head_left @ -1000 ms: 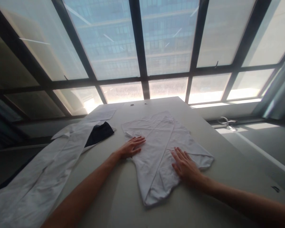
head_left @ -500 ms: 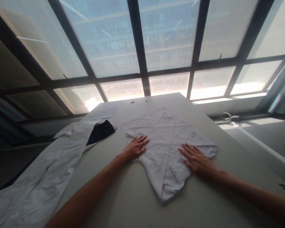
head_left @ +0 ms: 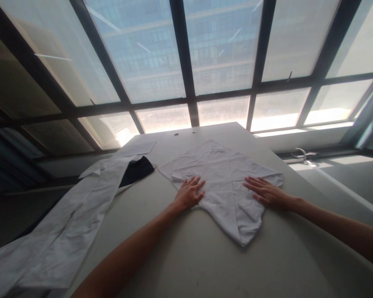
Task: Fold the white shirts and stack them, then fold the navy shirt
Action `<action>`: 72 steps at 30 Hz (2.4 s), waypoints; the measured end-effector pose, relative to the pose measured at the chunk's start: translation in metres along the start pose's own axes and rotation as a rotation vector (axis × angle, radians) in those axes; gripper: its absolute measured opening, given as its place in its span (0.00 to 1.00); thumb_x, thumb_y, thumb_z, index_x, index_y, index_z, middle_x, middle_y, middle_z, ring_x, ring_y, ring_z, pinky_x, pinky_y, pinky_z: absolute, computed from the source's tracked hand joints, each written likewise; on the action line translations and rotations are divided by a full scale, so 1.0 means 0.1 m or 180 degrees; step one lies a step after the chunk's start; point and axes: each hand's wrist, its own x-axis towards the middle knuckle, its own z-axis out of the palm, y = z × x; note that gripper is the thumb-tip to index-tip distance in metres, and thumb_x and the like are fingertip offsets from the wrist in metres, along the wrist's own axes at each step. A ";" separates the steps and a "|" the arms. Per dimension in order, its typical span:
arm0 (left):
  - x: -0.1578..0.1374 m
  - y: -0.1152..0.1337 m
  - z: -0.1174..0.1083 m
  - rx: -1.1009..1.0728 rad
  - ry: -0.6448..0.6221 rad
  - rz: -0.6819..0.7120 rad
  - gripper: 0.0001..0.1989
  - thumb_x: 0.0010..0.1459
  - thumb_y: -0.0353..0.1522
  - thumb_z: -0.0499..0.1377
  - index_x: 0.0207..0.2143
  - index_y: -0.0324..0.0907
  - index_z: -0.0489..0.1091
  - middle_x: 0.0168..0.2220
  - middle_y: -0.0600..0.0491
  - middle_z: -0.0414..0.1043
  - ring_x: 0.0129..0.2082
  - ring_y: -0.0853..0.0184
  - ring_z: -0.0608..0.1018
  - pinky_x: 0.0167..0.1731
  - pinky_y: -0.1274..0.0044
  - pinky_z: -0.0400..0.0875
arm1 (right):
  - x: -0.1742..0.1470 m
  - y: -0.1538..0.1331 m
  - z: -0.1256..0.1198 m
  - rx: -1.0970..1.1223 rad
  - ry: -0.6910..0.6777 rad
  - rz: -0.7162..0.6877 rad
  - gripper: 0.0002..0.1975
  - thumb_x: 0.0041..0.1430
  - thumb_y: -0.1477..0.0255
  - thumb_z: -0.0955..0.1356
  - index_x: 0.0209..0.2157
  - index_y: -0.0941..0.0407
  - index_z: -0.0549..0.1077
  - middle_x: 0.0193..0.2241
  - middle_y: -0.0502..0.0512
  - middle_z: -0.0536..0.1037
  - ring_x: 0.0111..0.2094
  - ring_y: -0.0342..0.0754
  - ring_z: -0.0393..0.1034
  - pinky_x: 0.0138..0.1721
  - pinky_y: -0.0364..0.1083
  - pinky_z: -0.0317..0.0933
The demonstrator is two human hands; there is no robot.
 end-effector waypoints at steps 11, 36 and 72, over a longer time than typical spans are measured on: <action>0.00 0.33 0.05 -0.0023 0.0086 -0.0222 0.28 0.67 0.44 0.51 0.68 0.51 0.59 0.71 0.50 0.51 0.71 0.52 0.51 0.67 0.55 0.46 | -0.20 -0.38 0.03 -0.0516 0.0619 0.0566 0.31 0.66 0.75 0.57 0.69 0.57 0.56 0.67 0.63 0.60 0.69 0.57 0.49 0.67 0.63 0.49; 0.79 -0.11 -0.10 -0.0089 -0.0121 0.0176 0.25 0.72 0.40 0.44 0.67 0.45 0.59 0.68 0.46 0.57 0.69 0.56 0.58 0.65 0.57 0.53 | 1.04 -1.09 0.22 0.0272 0.0203 0.1543 0.29 0.70 0.66 0.58 0.69 0.63 0.56 0.70 0.70 0.50 0.71 0.63 0.39 0.67 0.63 0.41; -0.47 -0.62 0.05 0.0205 -0.0178 -0.0598 0.30 0.72 0.44 0.40 0.71 0.43 0.53 0.71 0.43 0.49 0.70 0.47 0.51 0.63 0.50 0.52 | 1.18 -0.33 0.14 -0.0014 -0.0050 0.0086 0.30 0.71 0.62 0.55 0.69 0.59 0.57 0.70 0.65 0.51 0.71 0.54 0.41 0.68 0.58 0.37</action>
